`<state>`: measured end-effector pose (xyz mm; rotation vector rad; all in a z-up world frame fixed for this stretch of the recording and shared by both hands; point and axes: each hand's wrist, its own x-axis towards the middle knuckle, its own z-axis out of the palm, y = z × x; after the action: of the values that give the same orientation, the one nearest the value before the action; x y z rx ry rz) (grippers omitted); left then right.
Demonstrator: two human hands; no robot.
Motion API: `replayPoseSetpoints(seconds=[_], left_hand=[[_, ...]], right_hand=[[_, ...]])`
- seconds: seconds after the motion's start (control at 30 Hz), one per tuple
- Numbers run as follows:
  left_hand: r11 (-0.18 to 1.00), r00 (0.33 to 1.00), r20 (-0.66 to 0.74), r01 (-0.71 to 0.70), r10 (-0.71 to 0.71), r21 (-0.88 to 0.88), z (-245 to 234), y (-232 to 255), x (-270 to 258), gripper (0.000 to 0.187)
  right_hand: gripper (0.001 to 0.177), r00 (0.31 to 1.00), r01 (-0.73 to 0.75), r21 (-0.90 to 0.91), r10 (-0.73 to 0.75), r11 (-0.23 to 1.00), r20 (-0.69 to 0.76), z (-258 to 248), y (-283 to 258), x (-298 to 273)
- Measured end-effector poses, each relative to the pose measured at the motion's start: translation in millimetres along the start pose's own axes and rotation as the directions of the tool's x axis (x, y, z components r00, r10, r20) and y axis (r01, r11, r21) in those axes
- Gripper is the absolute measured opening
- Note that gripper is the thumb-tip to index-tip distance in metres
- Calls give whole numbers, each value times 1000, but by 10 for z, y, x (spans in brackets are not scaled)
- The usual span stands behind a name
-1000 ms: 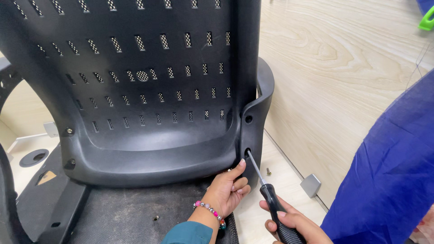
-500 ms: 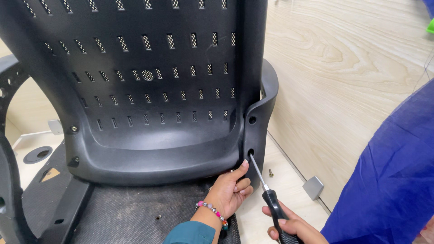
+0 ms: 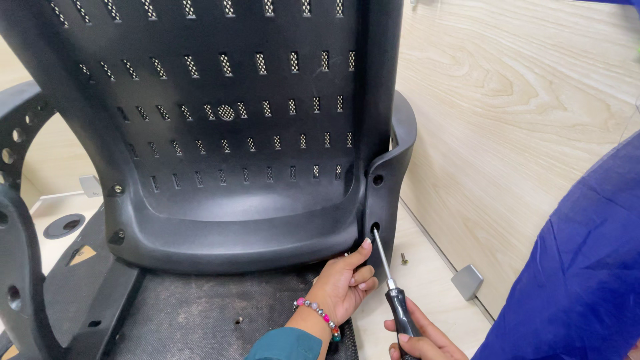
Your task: The person uses a screwdriver to remove screws from the underside of a black plastic chair back. They unscrew fasteners one at a time and place them on the floor, working on the right side of the chair throughout the clip.
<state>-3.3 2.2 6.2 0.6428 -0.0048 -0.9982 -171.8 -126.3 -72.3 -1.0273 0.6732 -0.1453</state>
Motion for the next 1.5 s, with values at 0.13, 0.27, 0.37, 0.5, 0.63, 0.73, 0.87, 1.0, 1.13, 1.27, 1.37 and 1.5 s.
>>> replayPoseSetpoints(seconds=[0.13,0.27,0.37,0.5,0.63,0.73,0.87,1.0,1.13,1.27,1.37,1.5], left_hand=[[1000,1000,30,-1,1,-4,-16,2,3,28],[1000,999,45,-26,25,17,-48,-31,19,28],[999,998,52,-25,23,42,-52,-28,28,29],[999,999,41,-14,12,40,-57,-29,36,30],[999,1000,7,16,-16,49,-75,-25,63,31],[999,999,42,15,-16,33,-95,-34,84,32],[999,996,86,-6,3,40,-117,-50,95,33],[999,996,87,-19,16,34,-108,-48,92,30],[999,997,68,-30,27,31,-111,-57,78,28],[1000,993,117,-30,28,10,-115,-61,78,30],[1000,993,114,-19,20,-6,-120,-52,79,30],[1000,994,111,-4,4,1,-103,-51,69,30]], right_hand=[[66,994,79,-139,-88,987,-60,39,-45,85],[55,977,-184,149,164,972,137,-94,-240,238],[64,889,-364,334,217,869,404,-230,-308,292],[58,960,-251,59,240,966,145,-201,-330,346],[47,983,-106,-341,47,934,-178,-24,-399,255],[44,972,-191,-223,153,956,-176,120,-506,164],[54,890,-429,167,384,888,245,217,-505,158],[46,827,-486,387,269,784,495,156,-270,233],[38,725,-418,490,-44,765,688,56,-106,369],[35,789,-450,448,108,773,605,19,-148,434],[32,694,-454,330,96,827,714,8,-270,435],[45,836,-348,-37,328,937,439,-41,-444,498]])
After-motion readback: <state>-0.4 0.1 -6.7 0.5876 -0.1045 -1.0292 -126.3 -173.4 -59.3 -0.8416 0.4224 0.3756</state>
